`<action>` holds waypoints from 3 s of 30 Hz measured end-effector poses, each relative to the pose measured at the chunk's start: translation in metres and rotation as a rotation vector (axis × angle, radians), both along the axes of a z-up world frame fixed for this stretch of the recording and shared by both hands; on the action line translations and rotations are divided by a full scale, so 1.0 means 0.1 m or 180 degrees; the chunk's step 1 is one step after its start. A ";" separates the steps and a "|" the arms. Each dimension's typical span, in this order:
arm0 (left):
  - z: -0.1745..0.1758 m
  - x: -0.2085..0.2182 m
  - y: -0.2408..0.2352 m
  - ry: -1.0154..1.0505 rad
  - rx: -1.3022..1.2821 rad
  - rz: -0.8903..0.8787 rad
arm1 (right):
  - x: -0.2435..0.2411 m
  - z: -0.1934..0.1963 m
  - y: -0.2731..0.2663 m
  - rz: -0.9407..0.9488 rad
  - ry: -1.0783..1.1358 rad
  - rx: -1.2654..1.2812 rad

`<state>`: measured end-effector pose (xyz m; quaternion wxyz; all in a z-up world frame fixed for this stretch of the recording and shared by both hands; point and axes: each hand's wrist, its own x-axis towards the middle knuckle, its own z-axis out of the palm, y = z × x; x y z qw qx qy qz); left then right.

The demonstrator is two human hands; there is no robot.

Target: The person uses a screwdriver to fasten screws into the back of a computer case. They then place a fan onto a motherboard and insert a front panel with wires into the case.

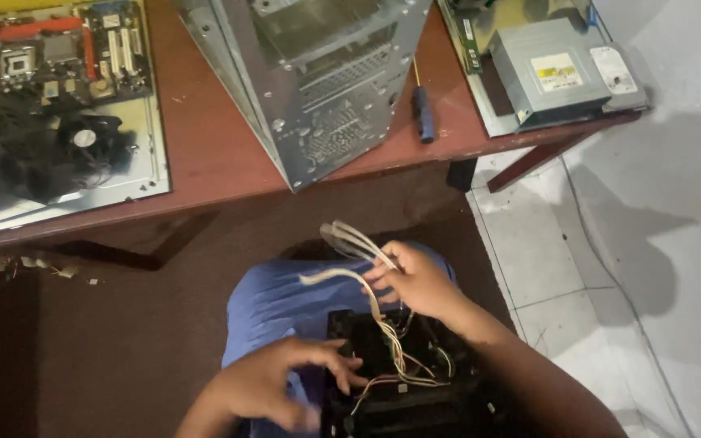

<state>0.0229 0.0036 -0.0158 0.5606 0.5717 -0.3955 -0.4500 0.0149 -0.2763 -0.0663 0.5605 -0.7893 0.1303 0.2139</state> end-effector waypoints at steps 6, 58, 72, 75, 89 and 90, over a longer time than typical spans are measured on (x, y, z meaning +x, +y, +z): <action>-0.03 0.08 -0.46 0.0686 0.0605 0.0985 | -0.16 -0.10 0.02 -0.0194 -0.0486 0.1862; -0.70 -0.07 -0.48 0.0555 0.1060 0.0620 | -1.50 -1.45 -4.06 -0.4782 -0.0878 0.2908; -0.03 -0.05 -0.53 0.0676 0.1934 0.0570 | 0.47 1.08 -1.94 -0.1408 -0.1341 0.0639; -0.19 -0.10 -0.47 0.0060 0.1735 0.0598 | 0.84 1.26 -1.14 -0.1118 -0.1055 -0.0717; -0.68 -0.10 -0.46 0.0094 0.0627 0.0765 | 1.34 0.90 -0.82 -0.0591 -0.1709 0.2008; -0.73 -0.07 -0.47 0.0077 0.0609 0.0766 | 1.30 0.94 -0.79 -0.0582 -0.1728 0.1995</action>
